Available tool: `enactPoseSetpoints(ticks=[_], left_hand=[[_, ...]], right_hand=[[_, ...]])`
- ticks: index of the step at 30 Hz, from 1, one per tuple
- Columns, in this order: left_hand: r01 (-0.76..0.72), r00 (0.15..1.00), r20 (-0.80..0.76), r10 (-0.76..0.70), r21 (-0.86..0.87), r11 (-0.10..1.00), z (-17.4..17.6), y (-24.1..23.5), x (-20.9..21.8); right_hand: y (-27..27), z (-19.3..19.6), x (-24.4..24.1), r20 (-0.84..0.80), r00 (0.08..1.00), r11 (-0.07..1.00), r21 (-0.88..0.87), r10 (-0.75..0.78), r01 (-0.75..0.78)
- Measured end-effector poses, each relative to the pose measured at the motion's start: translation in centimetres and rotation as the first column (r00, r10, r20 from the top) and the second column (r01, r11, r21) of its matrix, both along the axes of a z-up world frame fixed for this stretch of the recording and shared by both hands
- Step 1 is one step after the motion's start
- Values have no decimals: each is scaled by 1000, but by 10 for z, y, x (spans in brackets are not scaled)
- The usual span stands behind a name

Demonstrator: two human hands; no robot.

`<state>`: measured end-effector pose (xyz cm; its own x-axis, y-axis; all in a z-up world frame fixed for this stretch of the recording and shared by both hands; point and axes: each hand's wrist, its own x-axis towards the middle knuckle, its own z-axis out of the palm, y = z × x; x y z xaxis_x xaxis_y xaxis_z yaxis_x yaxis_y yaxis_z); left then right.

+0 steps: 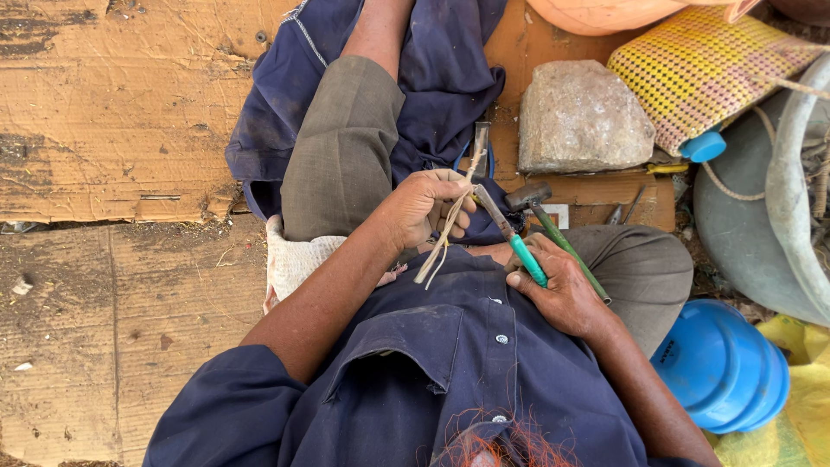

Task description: The person sits on a cardboard mat and uses pliers to strip the outer insulation from a bundle of wires. They then use a hammer to flatten the exposed metal strands on a stone before continuing to strip and separate the wires.

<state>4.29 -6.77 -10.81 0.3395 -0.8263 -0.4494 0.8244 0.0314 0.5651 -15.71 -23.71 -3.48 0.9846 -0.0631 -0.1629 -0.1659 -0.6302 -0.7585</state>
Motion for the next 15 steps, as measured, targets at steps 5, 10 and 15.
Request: enactPoseSetpoints(ticks=[5,10,15], left_hand=[[-17,989,-151,1,-106,994,-1,-1,2],[-126,988,-95,123,-25,992,-3,-3,5],[-372,925,-20,378,149,916,-9,-4,18]], right_hand=[[1,16,13,37,997,998,-7,66,-66],[9,34,32,-50,983,984,13,177,-177],[13,38,35,8,986,982,96,165,-165]])
